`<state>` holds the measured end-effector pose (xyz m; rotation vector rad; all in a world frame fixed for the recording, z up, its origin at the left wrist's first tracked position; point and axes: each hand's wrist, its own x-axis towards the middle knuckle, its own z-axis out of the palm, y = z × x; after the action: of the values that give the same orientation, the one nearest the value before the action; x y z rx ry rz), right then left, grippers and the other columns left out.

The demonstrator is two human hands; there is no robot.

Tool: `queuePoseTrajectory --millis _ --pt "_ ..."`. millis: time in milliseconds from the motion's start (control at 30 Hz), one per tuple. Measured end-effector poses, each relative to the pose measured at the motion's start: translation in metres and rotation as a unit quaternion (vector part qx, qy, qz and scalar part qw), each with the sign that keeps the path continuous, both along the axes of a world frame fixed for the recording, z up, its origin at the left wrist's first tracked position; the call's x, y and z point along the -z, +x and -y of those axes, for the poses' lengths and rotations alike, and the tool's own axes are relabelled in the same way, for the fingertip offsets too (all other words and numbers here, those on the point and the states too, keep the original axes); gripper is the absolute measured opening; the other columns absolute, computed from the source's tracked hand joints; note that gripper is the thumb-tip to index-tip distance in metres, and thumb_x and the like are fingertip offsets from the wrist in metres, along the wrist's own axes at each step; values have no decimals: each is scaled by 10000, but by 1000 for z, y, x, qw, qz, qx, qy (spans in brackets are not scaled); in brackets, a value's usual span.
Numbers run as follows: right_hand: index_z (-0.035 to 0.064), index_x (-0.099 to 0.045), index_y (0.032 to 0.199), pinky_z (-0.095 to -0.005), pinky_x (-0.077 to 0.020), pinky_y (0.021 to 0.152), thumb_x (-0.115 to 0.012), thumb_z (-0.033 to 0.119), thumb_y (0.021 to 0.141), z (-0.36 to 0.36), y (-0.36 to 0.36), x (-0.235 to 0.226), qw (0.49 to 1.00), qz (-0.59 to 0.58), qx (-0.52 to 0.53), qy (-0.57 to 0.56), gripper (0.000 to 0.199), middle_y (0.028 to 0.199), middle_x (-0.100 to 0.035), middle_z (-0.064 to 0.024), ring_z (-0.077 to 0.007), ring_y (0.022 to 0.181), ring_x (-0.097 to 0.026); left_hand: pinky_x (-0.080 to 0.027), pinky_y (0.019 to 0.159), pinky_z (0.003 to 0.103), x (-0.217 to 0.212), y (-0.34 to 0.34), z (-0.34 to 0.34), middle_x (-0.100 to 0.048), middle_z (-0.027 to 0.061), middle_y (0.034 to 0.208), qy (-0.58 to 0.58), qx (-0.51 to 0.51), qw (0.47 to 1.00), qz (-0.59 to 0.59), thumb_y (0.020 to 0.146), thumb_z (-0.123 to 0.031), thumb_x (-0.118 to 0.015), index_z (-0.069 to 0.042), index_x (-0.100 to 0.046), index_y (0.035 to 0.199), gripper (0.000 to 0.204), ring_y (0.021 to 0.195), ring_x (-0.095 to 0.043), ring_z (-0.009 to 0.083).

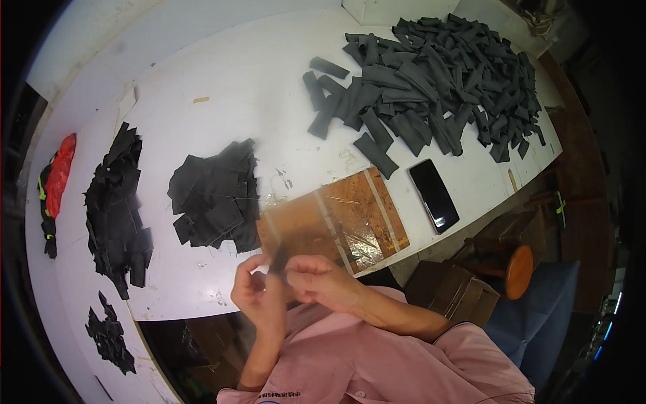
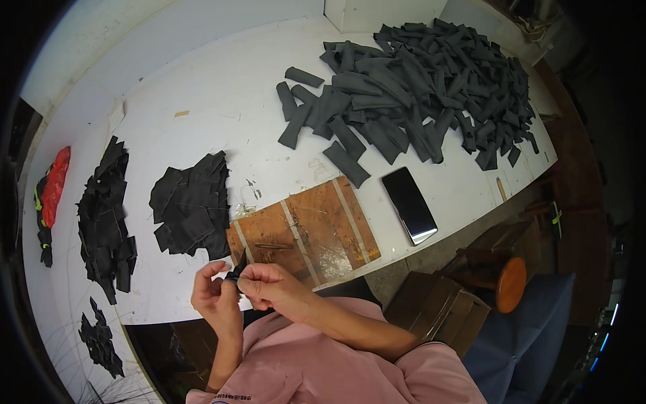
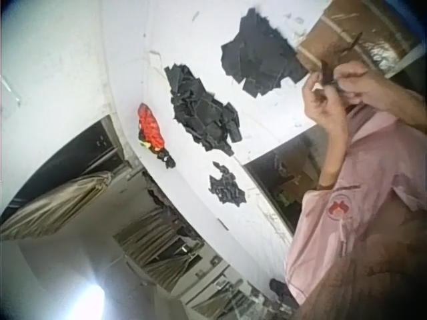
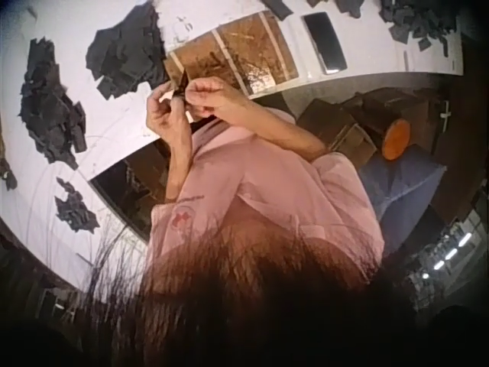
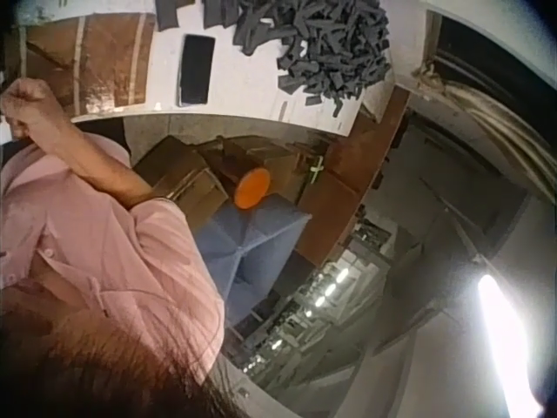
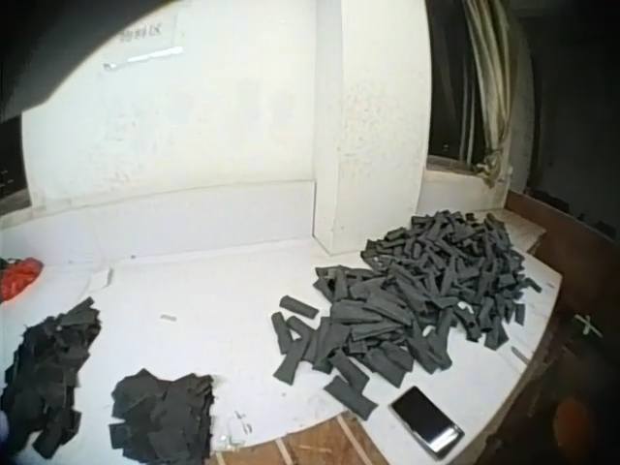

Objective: Manually folding and organizing small black rectangular pieces of material.

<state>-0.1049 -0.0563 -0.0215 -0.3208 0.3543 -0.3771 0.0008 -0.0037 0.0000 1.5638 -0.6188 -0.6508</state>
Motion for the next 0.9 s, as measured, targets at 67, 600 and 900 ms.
queuePoseTrajectory --millis 67,600,900 --pt "64 -527 796 -175 -319 500 -519 139 834 5 -2 -3 979 -117 9 -168 84 642 -449 31 -41 550 -400 -318 449 141 -1 3 0 -552 19 699 -10 17 997 -77 686 95 -488 0 -535 815 167 523 -448 14" --pt "-2 -510 737 -225 -401 590 -554 40 789 9 -35 -58 761 -226 229 -563 80 895 -543 -109 -110 709 -494 -395 585 200 -30 -23 -6 -567 79 839 -94 121 987 40 720 41 -583 28 -562 811 95 654 -498 133" --pt "18 -498 723 -256 -340 518 -579 101 787 34 -46 -98 760 -233 216 -567 132 652 -453 -45 -130 570 -419 -266 307 148 -73 -19 31 -567 101 721 -154 211 896 -358 777 -21 -583 11 -452 854 155 373 -389 39"
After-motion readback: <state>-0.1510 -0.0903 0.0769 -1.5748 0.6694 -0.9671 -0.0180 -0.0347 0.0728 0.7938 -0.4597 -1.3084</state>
